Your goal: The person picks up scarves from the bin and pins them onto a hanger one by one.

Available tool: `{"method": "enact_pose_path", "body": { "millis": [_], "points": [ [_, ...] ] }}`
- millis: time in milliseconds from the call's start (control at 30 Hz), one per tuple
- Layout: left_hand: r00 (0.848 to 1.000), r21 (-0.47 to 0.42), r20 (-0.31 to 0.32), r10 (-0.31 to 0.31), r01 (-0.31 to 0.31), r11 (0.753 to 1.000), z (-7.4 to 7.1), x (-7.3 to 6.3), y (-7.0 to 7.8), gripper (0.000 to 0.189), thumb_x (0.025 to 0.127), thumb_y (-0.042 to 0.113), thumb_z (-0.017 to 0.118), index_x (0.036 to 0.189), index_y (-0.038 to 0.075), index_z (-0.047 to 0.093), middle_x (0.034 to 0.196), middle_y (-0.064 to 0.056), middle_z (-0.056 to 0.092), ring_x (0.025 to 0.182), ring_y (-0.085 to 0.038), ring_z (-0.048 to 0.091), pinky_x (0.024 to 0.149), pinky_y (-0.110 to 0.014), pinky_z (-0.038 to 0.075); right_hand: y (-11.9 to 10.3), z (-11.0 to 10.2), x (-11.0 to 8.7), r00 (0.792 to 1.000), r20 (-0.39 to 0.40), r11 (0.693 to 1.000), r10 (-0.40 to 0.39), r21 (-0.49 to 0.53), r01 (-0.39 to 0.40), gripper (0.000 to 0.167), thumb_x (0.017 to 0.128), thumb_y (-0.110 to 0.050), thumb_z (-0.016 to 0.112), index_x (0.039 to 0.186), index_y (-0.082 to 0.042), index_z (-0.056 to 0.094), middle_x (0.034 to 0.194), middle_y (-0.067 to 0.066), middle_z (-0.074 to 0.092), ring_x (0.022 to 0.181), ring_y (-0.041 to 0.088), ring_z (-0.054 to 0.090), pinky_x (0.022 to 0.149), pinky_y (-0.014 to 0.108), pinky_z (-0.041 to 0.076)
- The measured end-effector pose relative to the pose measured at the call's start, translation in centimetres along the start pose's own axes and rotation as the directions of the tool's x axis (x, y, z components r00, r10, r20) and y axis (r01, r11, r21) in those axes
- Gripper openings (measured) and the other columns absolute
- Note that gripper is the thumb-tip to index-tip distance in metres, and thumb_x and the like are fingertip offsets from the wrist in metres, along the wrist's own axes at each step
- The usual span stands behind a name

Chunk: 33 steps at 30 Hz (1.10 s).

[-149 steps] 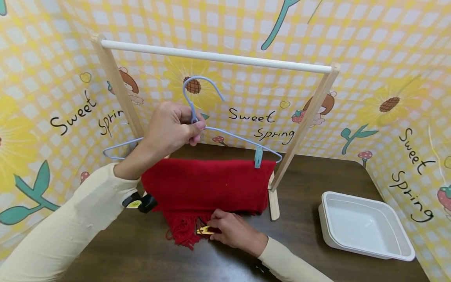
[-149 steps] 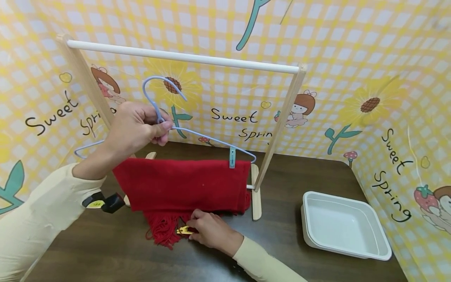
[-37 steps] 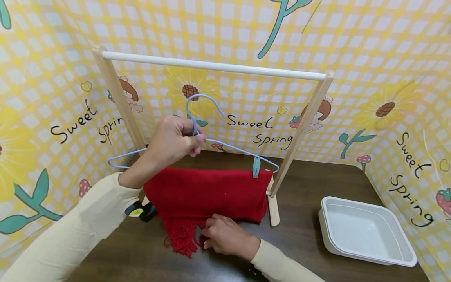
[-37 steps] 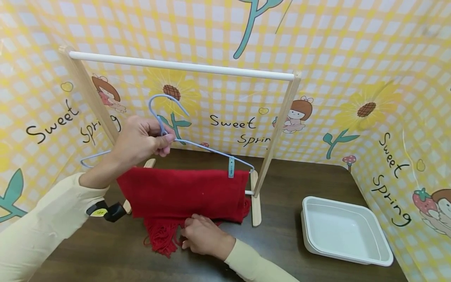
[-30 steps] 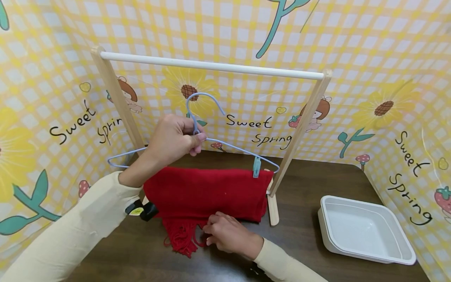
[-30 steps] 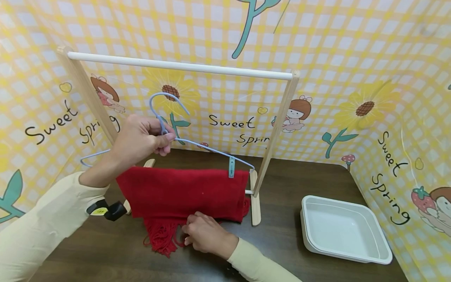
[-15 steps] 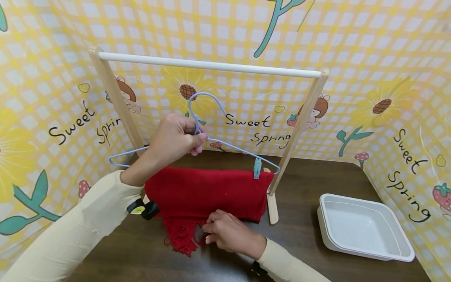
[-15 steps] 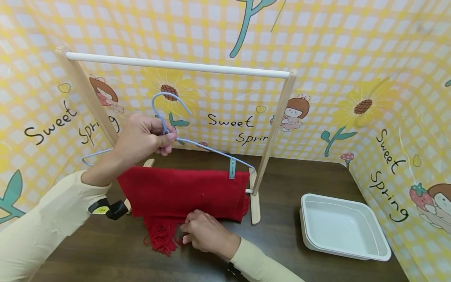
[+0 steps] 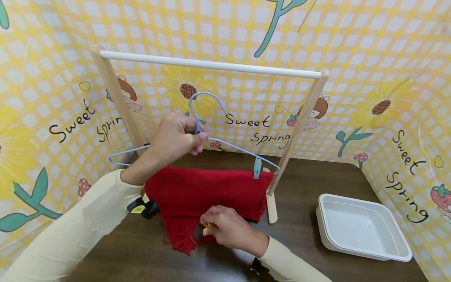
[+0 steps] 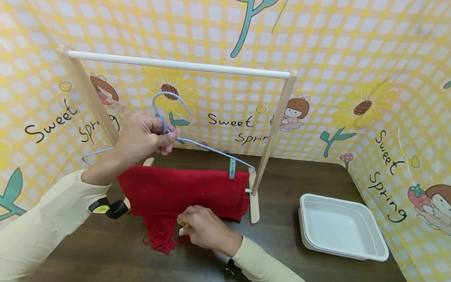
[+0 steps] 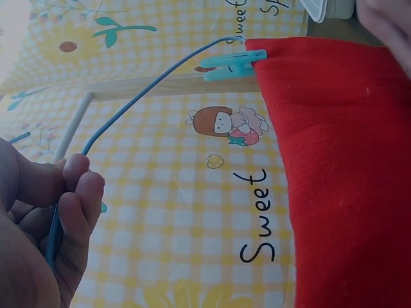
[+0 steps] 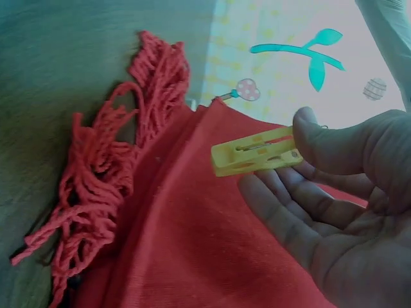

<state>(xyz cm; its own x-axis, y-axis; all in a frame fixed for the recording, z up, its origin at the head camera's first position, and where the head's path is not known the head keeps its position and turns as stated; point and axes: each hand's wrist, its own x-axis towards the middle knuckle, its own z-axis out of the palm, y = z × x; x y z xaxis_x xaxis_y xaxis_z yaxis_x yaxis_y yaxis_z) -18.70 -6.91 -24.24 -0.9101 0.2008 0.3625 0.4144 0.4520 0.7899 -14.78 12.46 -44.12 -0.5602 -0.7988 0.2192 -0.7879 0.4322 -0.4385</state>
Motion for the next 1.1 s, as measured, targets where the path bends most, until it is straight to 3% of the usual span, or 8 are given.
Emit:
{"method": "enact_pose_path", "body": {
  "millis": [367,700,1100],
  "points": [
    [1.0,-0.016,0.017,-0.013,0.013,1.0,0.5,-0.5,-0.2,0.013,0.092,-0.002,0.07,0.081,-0.007,0.074,0.057,-0.005,0.065,0.051,-0.013,0.063,0.053,-0.023,0.058,-0.8,-0.8,-0.5,0.997,-0.039,0.995,0.069,0.079,-0.065,0.026,0.091,-0.021,0.077,0.115,-0.013,0.075,0.108,-0.002,0.072,0.096,0.006,0.06,0.087,0.014,0.054],
    [1.0,0.007,0.022,-0.017,0.017,1.0,0.9,-0.7,-0.8,0.012,0.092,-0.001,0.07,0.082,-0.006,0.075,0.057,-0.006,0.065,0.051,-0.014,0.064,0.053,-0.024,0.058,-1.2,-0.7,-0.8,0.975,-0.181,0.981,0.127,0.168,-0.097,0.022,0.088,-0.019,0.079,0.11,-0.013,0.075,0.103,-0.004,0.073,0.091,0.006,0.064,0.083,0.015,0.055],
    [1.0,0.02,0.018,0.013,-0.013,1.0,0.7,0.6,-0.3,0.014,0.092,-0.001,0.069,0.08,-0.005,0.074,0.057,-0.006,0.065,0.051,-0.014,0.064,0.053,-0.025,0.058,-1.5,-3.4,1.0,0.94,-0.282,0.957,0.195,0.265,-0.119,0.028,0.09,-0.016,0.078,0.116,-0.007,0.073,0.108,0.0,0.071,0.076,0.003,0.053,0.064,0.014,0.051]
  ]
}}
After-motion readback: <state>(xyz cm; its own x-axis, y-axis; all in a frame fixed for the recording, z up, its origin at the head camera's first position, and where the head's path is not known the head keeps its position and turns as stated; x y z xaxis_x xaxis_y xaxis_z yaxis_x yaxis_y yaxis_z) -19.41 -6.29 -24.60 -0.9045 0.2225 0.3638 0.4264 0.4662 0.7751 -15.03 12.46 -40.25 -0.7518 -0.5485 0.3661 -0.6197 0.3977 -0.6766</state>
